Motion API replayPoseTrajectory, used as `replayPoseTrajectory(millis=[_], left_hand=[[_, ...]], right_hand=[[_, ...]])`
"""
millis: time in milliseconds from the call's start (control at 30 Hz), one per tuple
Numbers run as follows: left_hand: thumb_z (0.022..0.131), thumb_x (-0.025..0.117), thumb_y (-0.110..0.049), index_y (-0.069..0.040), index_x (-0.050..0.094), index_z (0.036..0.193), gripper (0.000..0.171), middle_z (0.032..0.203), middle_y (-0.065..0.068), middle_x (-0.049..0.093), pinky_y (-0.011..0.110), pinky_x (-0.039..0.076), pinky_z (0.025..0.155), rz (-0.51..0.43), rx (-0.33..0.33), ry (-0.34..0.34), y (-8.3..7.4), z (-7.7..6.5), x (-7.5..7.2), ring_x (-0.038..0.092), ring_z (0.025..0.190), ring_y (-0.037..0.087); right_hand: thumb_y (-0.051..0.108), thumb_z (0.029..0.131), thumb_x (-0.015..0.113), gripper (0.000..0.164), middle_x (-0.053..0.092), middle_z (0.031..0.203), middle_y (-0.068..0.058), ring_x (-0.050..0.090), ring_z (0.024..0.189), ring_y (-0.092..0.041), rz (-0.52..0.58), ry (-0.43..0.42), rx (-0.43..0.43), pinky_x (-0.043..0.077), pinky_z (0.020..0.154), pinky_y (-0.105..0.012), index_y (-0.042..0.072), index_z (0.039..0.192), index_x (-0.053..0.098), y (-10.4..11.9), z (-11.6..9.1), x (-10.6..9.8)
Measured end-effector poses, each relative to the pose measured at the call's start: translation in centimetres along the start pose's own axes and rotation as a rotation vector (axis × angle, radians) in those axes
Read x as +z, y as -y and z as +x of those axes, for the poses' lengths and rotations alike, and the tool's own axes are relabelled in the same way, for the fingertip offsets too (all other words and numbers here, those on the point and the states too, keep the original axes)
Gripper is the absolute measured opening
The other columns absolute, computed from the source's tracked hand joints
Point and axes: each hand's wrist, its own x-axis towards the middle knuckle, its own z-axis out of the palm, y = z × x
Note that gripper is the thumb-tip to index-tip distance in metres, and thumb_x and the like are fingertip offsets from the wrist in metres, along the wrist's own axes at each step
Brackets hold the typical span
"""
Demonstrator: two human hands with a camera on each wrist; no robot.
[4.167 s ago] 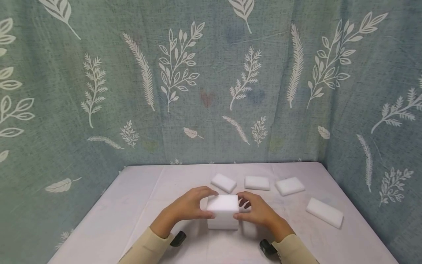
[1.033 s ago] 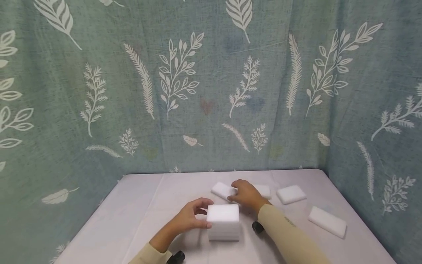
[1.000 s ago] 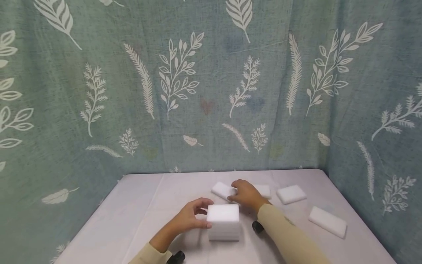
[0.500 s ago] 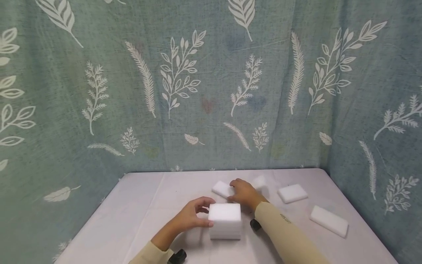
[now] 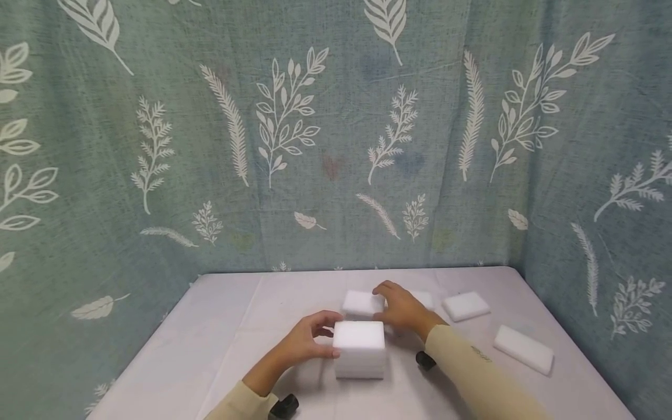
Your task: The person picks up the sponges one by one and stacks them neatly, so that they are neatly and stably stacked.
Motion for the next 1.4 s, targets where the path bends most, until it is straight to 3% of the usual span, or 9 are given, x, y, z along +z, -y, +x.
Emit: replayPoseTrajectory(millis=[133, 233, 400, 533, 833, 1067, 1233, 1400], left_hand=[[0.073, 0.087, -0.018, -0.003, 0.059, 0.126, 0.062, 0.116, -0.002, 0.064, 0.040, 0.050, 0.093, 0.007, -0.006, -0.002, 0.0, 0.2, -0.1, 0.061, 0.102, 0.018], [0.072, 0.087, -0.015, -0.004, 0.061, 0.125, 0.060, 0.116, -0.002, 0.064, 0.047, 0.049, 0.094, 0.004, -0.010, -0.009, -0.1, 0.2, -0.1, 0.061, 0.102, 0.020], [0.073, 0.085, -0.009, 0.003, 0.060, 0.123, 0.058, 0.117, 0.009, 0.064, 0.057, 0.045, 0.094, -0.031, 0.008, 0.005, -2.4, -0.4, -0.4, 0.061, 0.102, 0.025], [0.073, 0.085, -0.009, 0.004, 0.059, 0.123, 0.057, 0.116, 0.011, 0.064, 0.055, 0.046, 0.094, -0.025, 0.020, 0.014, -3.3, -0.7, -0.5, 0.061, 0.103, 0.022], [0.073, 0.085, -0.012, -0.005, 0.061, 0.124, 0.057, 0.116, 0.002, 0.064, 0.051, 0.048, 0.094, -0.003, -0.012, -0.006, -0.1, 0.2, -0.4, 0.060, 0.104, 0.019], [0.073, 0.087, -0.021, -0.013, 0.063, 0.122, 0.055, 0.113, -0.003, 0.064, 0.042, 0.050, 0.093, 0.014, -0.012, -0.011, 0.4, 0.2, -0.5, 0.061, 0.103, 0.016], [0.073, 0.087, -0.021, -0.007, 0.062, 0.123, 0.057, 0.112, -0.001, 0.064, 0.040, 0.050, 0.093, 0.013, 0.011, -0.011, 0.3, 0.0, -0.7, 0.061, 0.104, 0.020], [0.073, 0.087, -0.018, -0.008, 0.062, 0.123, 0.056, 0.111, -0.002, 0.064, 0.040, 0.050, 0.093, 0.021, -0.003, -0.016, 0.4, -0.1, -0.8, 0.061, 0.105, 0.021]], right_hand=[[0.028, 0.084, 0.076, 0.046, 0.054, 0.127, -0.001, 0.057, 0.108, -0.021, 0.019, -0.010, -0.043, 0.049, 0.090, -0.042, 0.012, 0.124, 0.060, -0.8, -1.1, -1.1], [0.026, 0.084, 0.075, 0.045, 0.055, 0.126, -0.002, 0.057, 0.109, -0.022, 0.044, -0.019, -0.087, 0.051, 0.088, -0.040, 0.010, 0.123, 0.060, -1.3, -1.7, -1.9], [0.027, 0.086, 0.074, 0.041, 0.055, 0.126, -0.005, 0.057, 0.107, -0.023, 0.044, -0.049, -0.148, 0.052, 0.084, -0.039, 0.010, 0.120, 0.061, -1.7, -2.7, -2.9], [0.025, 0.086, 0.075, 0.038, 0.055, 0.124, -0.004, 0.057, 0.104, -0.020, 0.034, -0.060, -0.181, 0.052, 0.082, -0.038, 0.010, 0.118, 0.062, -1.8, -3.6, -3.7], [0.022, 0.084, 0.077, 0.037, 0.057, 0.120, 0.003, 0.055, 0.108, -0.017, 0.068, -0.121, -0.219, 0.053, 0.083, -0.040, 0.013, 0.116, 0.063, -1.3, -4.5, -5.7], [0.018, 0.082, 0.078, 0.037, 0.058, 0.119, 0.002, 0.055, 0.108, -0.015, 0.094, -0.150, -0.260, 0.053, 0.082, -0.038, 0.011, 0.115, 0.063, -0.6, -4.7, -6.3], [0.014, 0.082, 0.078, 0.036, 0.058, 0.118, 0.001, 0.055, 0.107, -0.016, 0.129, -0.176, -0.313, 0.054, 0.082, -0.039, 0.012, 0.115, 0.063, 0.0, -5.1, -6.5], [0.011, 0.082, 0.077, 0.036, 0.058, 0.119, 0.000, 0.055, 0.109, -0.017, 0.175, -0.190, -0.369, 0.054, 0.081, -0.040, 0.013, 0.115, 0.063, 0.9, -5.5, -6.3]])
